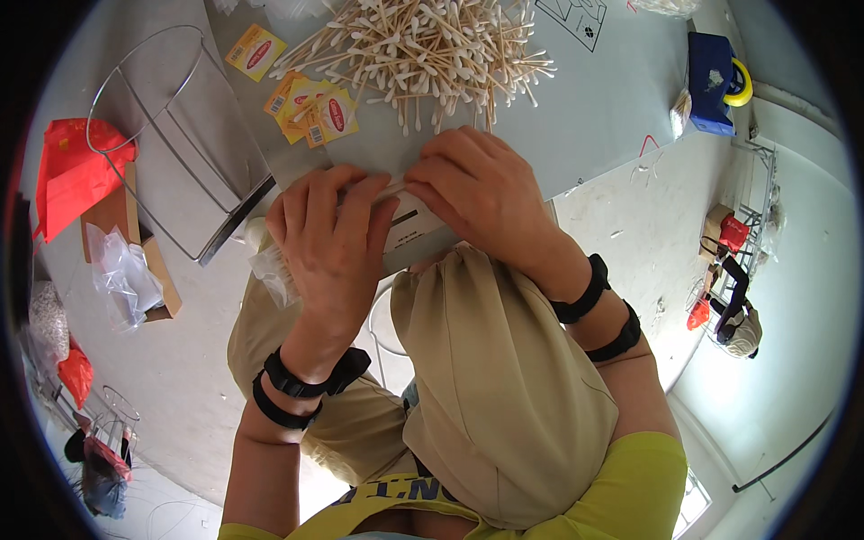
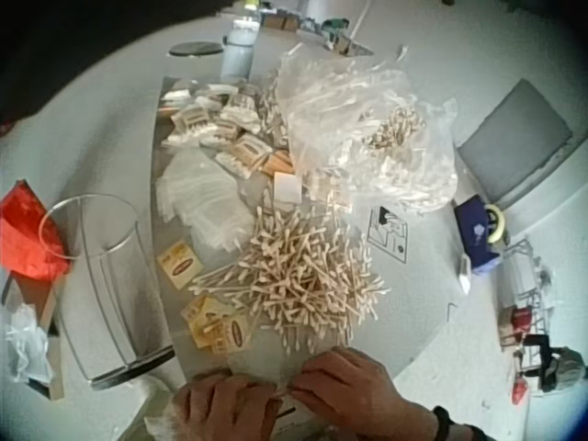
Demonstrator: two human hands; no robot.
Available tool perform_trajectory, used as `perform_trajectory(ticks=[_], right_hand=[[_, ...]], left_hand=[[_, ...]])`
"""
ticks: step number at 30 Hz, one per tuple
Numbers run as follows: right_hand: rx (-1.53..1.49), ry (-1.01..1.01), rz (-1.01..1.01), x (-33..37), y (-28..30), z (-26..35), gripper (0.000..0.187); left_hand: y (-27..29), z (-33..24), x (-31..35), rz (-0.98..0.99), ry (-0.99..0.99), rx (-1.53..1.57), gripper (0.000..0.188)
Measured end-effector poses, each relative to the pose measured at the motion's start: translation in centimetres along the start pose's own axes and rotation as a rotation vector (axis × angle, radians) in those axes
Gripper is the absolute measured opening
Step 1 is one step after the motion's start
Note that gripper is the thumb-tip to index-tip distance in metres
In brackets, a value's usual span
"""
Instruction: Sorting and packing cotton swabs into plastic packaging sleeves.
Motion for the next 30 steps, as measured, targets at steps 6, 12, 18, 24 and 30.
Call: perform_trajectory(ticks=[6, 12, 18, 24, 30], right_hand=[[-0.025, -0.282, -0.345, -0.5, 2.6, -2.2, 0.026], [-0.009, -0.296, -0.477, -3.2, 4.1, -3.9, 0.025], [-0.224, -0.392, -0.588, -1.3, 6.0, -3.5, 0.013], [-0.643, -0.624, -0.305, 1.9, 3.0, -3.3, 0.015], [-0.365, -0.481, -0.034, 2.0, 0.5, -2.2, 0.014]], left_hand=[[-0.3, 0.1, 0.4, 0.004, -0.032, 0.002, 0.019], [-0.4, -0.2, 0.3, 0.009, -0.043, 0.013, 0.018], [-0.2, -0.1, 0.3, -0.003, -0.029, 0.026, 0.019], [0.5, -0.3, 0.3, -0.041, 0.026, 0.033, 0.022], [0.5, -0.3, 0.3, -0.041, -0.042, -0.020, 0.034]])
Point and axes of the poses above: each hand's wrist, its own x-axis away from the middle knuckle, its own y-axis out of the back of the hand, z = x × y, the point moved 6 cm from there along -x, towards the middle knuckle, and after that the axes turned 5 degrees about -z, right-handed, at the moved point
